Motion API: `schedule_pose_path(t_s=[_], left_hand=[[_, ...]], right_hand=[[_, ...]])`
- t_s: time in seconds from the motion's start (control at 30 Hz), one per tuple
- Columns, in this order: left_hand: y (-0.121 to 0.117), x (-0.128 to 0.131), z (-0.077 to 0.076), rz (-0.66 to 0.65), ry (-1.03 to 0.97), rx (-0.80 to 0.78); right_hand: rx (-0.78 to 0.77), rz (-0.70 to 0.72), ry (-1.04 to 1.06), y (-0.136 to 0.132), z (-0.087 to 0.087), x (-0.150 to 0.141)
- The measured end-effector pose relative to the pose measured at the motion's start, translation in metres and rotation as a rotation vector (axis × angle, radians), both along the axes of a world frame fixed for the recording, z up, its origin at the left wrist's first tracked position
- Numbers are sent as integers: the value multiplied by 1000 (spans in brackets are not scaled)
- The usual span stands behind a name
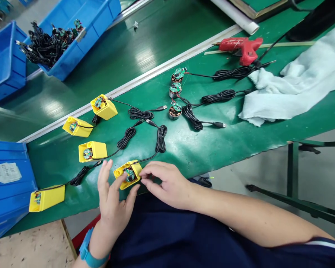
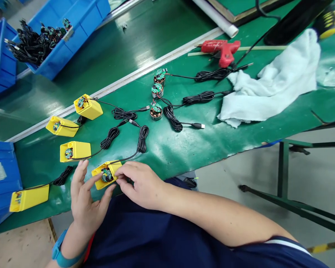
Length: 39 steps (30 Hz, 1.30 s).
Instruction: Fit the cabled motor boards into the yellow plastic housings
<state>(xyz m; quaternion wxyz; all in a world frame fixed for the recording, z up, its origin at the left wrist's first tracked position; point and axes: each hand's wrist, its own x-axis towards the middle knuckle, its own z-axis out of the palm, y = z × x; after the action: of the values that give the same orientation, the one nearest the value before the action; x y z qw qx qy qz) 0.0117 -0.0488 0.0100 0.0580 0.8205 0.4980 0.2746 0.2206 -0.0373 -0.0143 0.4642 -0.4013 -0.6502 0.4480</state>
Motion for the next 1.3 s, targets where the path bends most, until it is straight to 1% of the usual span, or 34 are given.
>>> schedule_pose_path(t_s=[0.07, 0.1, 0.17, 0.23, 0.3, 0.37, 0.43, 0.5, 0.57, 0.63, 0.8, 0.87, 0.93, 1.0, 1.07, 1.2, 1.3], left_hand=[[-4, 5, 4, 27, 19, 46], [-6, 6, 4, 46, 6, 41], [-9, 3, -2, 84, -61, -13], [-8, -5, -11, 95, -151, -109], [-3, -15, -19, 79, -215, -216], [4, -24, -23, 47, -219, -306], [11, -30, -21, 5, -196, -370], [17, -32, -17, -38, -176, -402], [22, -32, -12, -69, -170, -407], [25, -30, -9, -89, -178, -416], [30, -29, -7, -111, -206, -476], [32, -30, -6, -122, -205, -480], [33, -31, -5, -130, -214, -489], [35, -32, -6, -136, -237, -505], [36, -31, -6, -136, -272, -529], [37, -29, -10, -121, -383, -602], [38, -29, -11, -100, -465, -650]], right_hand=[[150, 30, -57, 1, -3, 2], [211, 54, -113, 3, -3, 2], [311, 143, -285, 10, -1, 4], [371, 278, -476, 21, 8, 6], [386, 421, -608, 35, 21, 6], [346, 545, -688, 51, 36, 5], [278, 651, -745, 64, 49, 2], [223, 716, -768, 72, 58, -3], [195, 728, -749, 75, 62, -7], [177, 713, -722, 75, 62, -8], [86, 744, -714, 71, 54, 5], [58, 695, -647, 71, 50, 15], [63, 627, -565, 71, 48, 23], [111, 596, -517, 70, 47, 27], [197, 610, -540, 68, 48, 26], [402, 710, -756, 65, 54, 12], [526, 795, -888, 68, 62, -1]])
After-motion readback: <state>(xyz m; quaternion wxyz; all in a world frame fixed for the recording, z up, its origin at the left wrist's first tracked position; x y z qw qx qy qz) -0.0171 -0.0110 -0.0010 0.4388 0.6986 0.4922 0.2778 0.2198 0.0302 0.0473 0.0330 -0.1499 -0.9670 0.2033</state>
